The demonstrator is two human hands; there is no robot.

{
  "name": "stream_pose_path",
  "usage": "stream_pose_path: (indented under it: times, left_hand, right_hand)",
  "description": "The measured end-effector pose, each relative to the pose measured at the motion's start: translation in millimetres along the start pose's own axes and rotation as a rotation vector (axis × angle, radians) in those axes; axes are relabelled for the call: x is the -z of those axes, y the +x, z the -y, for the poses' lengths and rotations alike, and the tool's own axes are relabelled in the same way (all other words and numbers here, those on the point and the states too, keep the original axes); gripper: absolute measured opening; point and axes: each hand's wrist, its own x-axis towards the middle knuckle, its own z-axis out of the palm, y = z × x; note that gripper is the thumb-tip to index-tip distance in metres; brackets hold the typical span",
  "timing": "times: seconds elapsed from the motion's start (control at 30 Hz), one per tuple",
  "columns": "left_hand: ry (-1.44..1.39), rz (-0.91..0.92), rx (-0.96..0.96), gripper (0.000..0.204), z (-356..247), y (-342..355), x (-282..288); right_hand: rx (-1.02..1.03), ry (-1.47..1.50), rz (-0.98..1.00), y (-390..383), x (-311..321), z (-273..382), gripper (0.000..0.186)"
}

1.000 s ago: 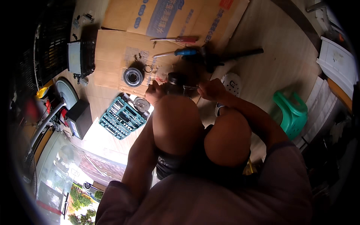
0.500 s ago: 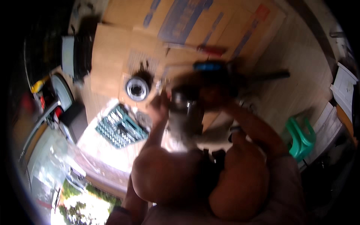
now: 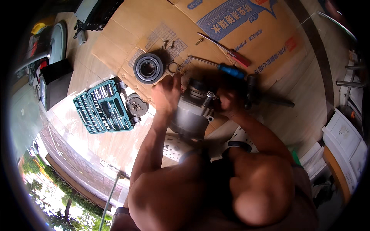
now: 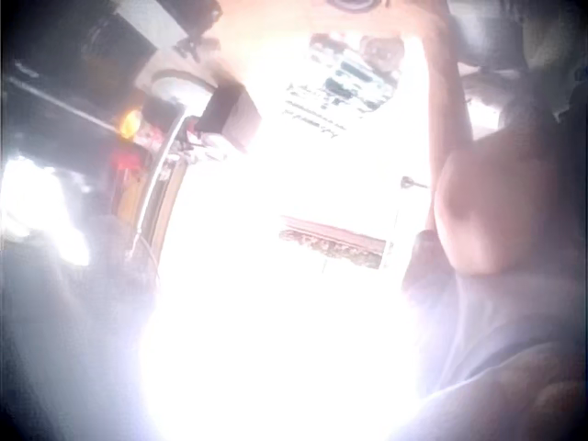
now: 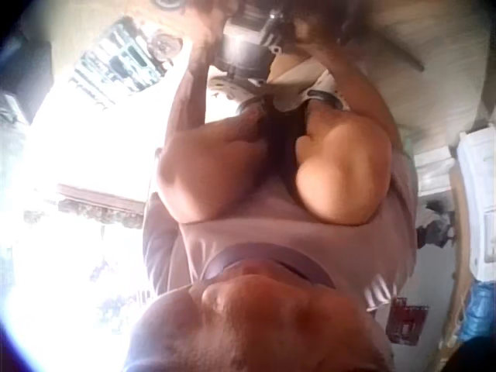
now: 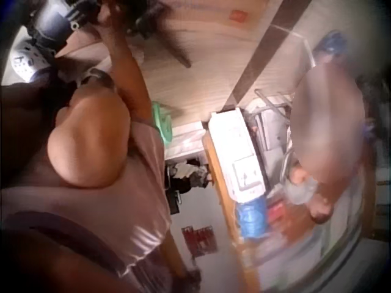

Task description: The person disassembles an automotive compressor by removing several bolts with a socket wrench and separates the main housing sections by hand.

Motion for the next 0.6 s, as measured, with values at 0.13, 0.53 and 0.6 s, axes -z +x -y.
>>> stream_pose_path:
  times: [0.13,0.53,0.6]
  left_hand:
    - [-0.157,0.192,0.148,0.053,7.6,-9.5,-1.6]
    - [0.034,0.166,-0.196,0.042,-12.1,-70.7,16.1]
    - [0.066,0.154,-0.287,0.039,-12.7,-76.3,10.3]
  right_hand:
    - [-0.089,-0.006,0.139,-19.3,2.5,-3.7,0.016]
    - [-0.304,-0.039,0.961,70.4,126.5,88.1,0.019]
    - [-0.487,0.045,1.165,87.2,135.4,96.8,0.020]
